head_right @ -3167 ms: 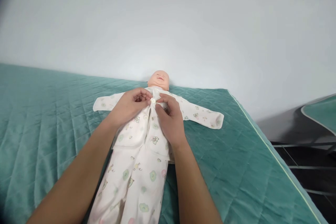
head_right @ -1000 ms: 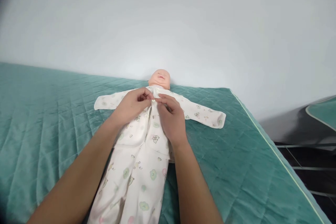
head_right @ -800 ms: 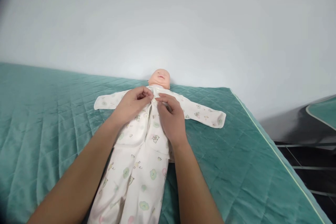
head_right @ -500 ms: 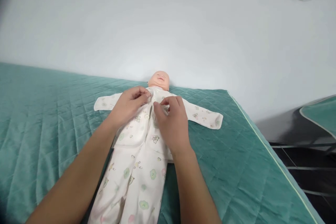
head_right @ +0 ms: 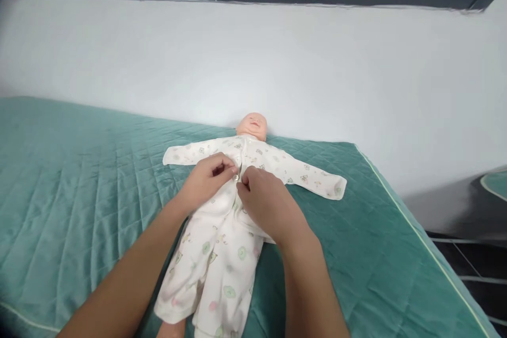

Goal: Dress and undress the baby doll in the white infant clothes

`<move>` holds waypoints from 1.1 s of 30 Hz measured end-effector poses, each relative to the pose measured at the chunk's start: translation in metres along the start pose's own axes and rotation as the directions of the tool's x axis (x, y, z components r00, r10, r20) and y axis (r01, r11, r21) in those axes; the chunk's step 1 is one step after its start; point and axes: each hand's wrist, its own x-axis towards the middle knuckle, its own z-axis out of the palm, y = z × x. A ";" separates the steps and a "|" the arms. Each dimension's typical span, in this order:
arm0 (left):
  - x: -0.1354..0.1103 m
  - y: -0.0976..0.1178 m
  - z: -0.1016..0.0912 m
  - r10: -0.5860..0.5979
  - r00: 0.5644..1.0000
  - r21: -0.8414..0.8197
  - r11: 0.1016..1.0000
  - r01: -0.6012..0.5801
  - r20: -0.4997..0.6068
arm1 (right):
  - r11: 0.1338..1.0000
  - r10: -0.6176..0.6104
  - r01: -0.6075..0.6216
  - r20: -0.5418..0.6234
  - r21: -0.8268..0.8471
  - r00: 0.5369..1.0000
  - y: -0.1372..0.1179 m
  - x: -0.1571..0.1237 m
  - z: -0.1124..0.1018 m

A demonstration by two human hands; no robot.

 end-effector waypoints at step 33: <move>-0.004 0.001 -0.008 -0.070 0.972 -0.391 0.907 0.156 0.224 | 0.563 -0.011 -0.016 0.026 0.827 1.000 0.033 0.003 0.016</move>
